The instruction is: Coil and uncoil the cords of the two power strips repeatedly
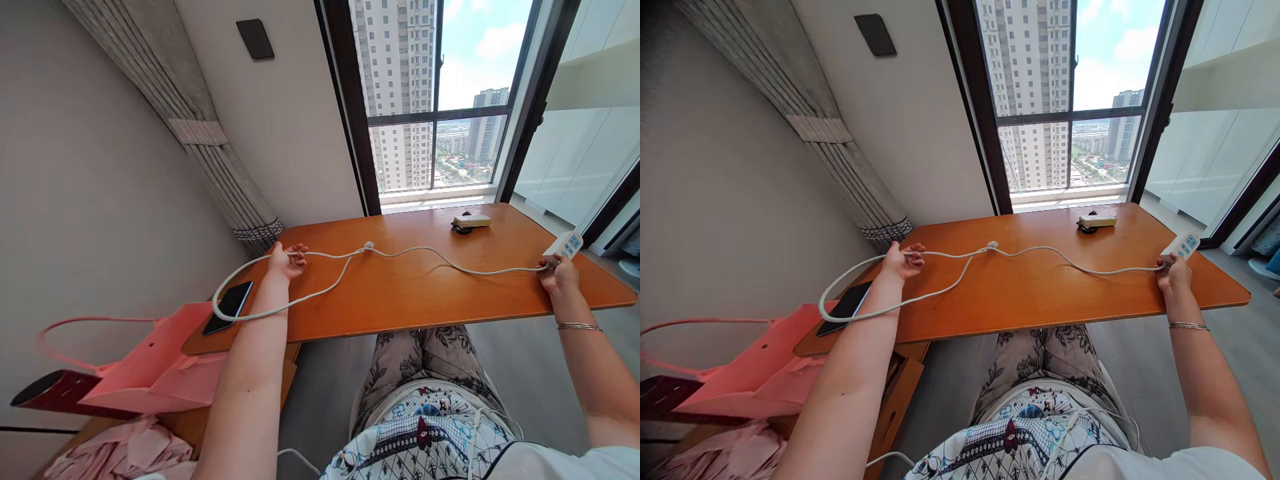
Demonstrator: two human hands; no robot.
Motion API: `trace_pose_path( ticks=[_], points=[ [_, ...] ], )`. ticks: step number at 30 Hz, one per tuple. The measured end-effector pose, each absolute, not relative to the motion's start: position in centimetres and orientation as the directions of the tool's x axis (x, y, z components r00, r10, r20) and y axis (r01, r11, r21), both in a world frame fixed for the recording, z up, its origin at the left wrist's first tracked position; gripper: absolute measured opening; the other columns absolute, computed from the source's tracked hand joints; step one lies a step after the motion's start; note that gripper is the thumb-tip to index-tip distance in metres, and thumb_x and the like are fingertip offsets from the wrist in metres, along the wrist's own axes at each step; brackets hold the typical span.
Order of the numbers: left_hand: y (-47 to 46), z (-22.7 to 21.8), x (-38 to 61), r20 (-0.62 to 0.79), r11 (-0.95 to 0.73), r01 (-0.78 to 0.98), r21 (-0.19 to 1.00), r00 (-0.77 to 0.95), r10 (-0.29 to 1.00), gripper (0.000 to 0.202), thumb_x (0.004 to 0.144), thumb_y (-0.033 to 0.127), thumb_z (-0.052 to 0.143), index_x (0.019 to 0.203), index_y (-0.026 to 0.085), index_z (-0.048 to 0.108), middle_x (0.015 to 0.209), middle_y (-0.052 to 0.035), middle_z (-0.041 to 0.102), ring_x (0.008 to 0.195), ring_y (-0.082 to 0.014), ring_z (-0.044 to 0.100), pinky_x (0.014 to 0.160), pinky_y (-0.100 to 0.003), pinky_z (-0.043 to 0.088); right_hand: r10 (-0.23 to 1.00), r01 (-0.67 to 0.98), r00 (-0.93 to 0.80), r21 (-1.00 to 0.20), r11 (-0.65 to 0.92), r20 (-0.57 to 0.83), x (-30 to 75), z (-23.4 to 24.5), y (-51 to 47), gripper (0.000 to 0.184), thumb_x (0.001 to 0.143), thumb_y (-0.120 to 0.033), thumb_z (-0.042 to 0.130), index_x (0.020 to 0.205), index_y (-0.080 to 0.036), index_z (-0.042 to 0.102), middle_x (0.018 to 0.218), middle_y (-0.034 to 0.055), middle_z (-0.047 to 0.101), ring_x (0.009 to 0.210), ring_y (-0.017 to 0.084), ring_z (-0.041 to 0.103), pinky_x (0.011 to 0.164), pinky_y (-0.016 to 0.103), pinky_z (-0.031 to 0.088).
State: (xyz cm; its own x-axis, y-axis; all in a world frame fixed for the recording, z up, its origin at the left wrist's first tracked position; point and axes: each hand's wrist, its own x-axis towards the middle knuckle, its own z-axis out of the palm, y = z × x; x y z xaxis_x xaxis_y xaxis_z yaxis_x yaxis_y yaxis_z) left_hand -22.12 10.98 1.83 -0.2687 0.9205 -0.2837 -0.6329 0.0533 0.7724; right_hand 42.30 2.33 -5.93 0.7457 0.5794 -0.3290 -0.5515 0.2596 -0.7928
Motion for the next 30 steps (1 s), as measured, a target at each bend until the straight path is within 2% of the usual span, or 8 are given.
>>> trace_pose_path(
  ticks=[5, 9, 13, 16, 19, 23, 26, 30],
  points=[
    [9.4, 3.1, -22.2, -0.12, 0.035, -0.688, 0.725, -0.076, 0.99, 0.061, 0.105, 0.052, 0.018, 0.07, 0.015, 0.052, 0.042, 0.0037, 0.045, 0.022, -0.0011, 0.022, 0.029, -0.014, 0.016, 0.585, -0.575, 0.728, -0.784, 0.236, -0.358, 42.5, -6.0, 2.5, 0.022, 0.089, -0.005, 0.042, 0.081, -0.025, 0.044, 0.068, -0.005, 0.05, 0.044, 0.007, 0.047, 0.036, 0.017, 0.041],
    [8.7, 3.7, -20.9, 0.034, -0.018, -0.733, 0.679, 0.007, 0.999, 0.055, 0.106, 0.05, 0.024, 0.08, 0.017, 0.058, 0.043, 0.0059, 0.045, 0.023, -0.0014, 0.02, 0.028, -0.014, 0.019, 0.584, -0.574, 0.729, -0.785, 0.235, -0.358, 42.7, -6.3, 2.8, 0.021, 0.089, -0.005, 0.045, 0.08, -0.024, 0.044, 0.067, -0.0056, 0.05, 0.044, 0.007, 0.047, 0.035, 0.017, 0.041],
    [8.9, 4.3, -19.5, 0.16, -0.236, -0.876, 0.42, -0.184, 0.97, 0.05, 0.107, 0.044, 0.021, 0.082, 0.018, 0.056, 0.051, 0.005, 0.054, 0.029, -0.0008, 0.039, 0.033, -0.01, 0.03, 0.588, -0.548, 0.739, -0.801, 0.241, -0.329, 42.8, -6.8, 2.9, 0.02, 0.089, -0.011, 0.053, 0.079, -0.024, 0.042, 0.067, -0.0065, 0.05, 0.044, 0.007, 0.047, 0.035, 0.016, 0.041],
    [9.4, 4.6, -18.7, 0.103, -0.383, -0.874, 0.3, -0.37, 0.923, 0.046, 0.107, 0.041, 0.021, 0.081, 0.019, 0.052, 0.056, 0.005, 0.06, 0.041, -0.0003, 0.054, 0.044, -0.005, 0.04, 0.595, -0.527, 0.746, -0.811, 0.254, -0.298, 42.6, -7.0, 2.9, 0.018, 0.088, -0.013, 0.056, 0.081, -0.024, 0.043, 0.068, -0.0071, 0.051, 0.044, 0.006, 0.046, 0.036, 0.015, 0.042],
    [9.5, 4.7, -17.8, 0.007, -0.406, -0.846, 0.346, -0.431, 0.902, 0.048, 0.107, 0.036, 0.016, 0.079, 0.02, 0.05, 0.057, 0.0043, 0.06, 0.044, -0.0012, 0.057, 0.048, -0.005, 0.044, 0.577, -0.535, 0.755, -0.802, 0.267, -0.311, 42.4, -7.0, 2.9, 0.017, 0.088, -0.008, 0.052, 0.082, -0.023, 0.046, 0.067, -0.0071, 0.052, 0.044, 0.006, 0.046, 0.036, 0.015, 0.042],
    [8.8, 4.5, -16.1, -0.062, -0.178, -0.869, 0.462, -0.233, 0.971, 0.044, 0.107, 0.029, 0.023, 0.077, 0.017, 0.053, 0.057, 0.0026, 0.058, 0.037, -0.0013, 0.051, 0.038, -0.008, 0.038, 0.58, -0.513, 0.763, -0.815, 0.27, -0.287, 42.3, -6.9, 2.9, 0.018, 0.087, -0.01, 0.057, 0.08, -0.023, 0.046, 0.067, -0.0065, 0.051, 0.045, 0.007, 0.048, 0.037, 0.015, 0.043],
    [7.8, 4.6, -14.7, 0.005, -0.081, -0.834, 0.546, -0.094, 0.996, 0.044, 0.107, 0.028, 0.025, 0.077, 0.016, 0.055, 0.055, 0.0035, 0.053, 0.033, 0.0, 0.041, 0.034, -0.008, 0.033, 0.587, -0.51, 0.761, -0.814, 0.277, -0.277, 42.2, -7.0, 2.8, 0.018, 0.087, -0.008, 0.053, 0.078, -0.023, 0.047, 0.066, -0.0057, 0.051, 0.046, 0.007, 0.047, 0.037, 0.014, 0.042],
    [6.6, 5.2, -13.5, 0.164, -0.173, -0.792, 0.585, -0.093, 0.982, 0.037, 0.105, 0.031, 0.036, 0.078, 0.017, 0.057, 0.058, 0.0044, 0.05, 0.034, 0.0012, 0.039, 0.036, -0.008, 0.031, 0.631, -0.467, 0.75, -0.834, 0.295, -0.197, 42.5, -7.6, 2.7, 0.02, 0.082, -0.011, 0.06, 0.075, -0.023, 0.047, 0.065, -0.0057, 0.05, 0.046, 0.007, 0.046, 0.036, 0.015, 0.043]
  ],
)
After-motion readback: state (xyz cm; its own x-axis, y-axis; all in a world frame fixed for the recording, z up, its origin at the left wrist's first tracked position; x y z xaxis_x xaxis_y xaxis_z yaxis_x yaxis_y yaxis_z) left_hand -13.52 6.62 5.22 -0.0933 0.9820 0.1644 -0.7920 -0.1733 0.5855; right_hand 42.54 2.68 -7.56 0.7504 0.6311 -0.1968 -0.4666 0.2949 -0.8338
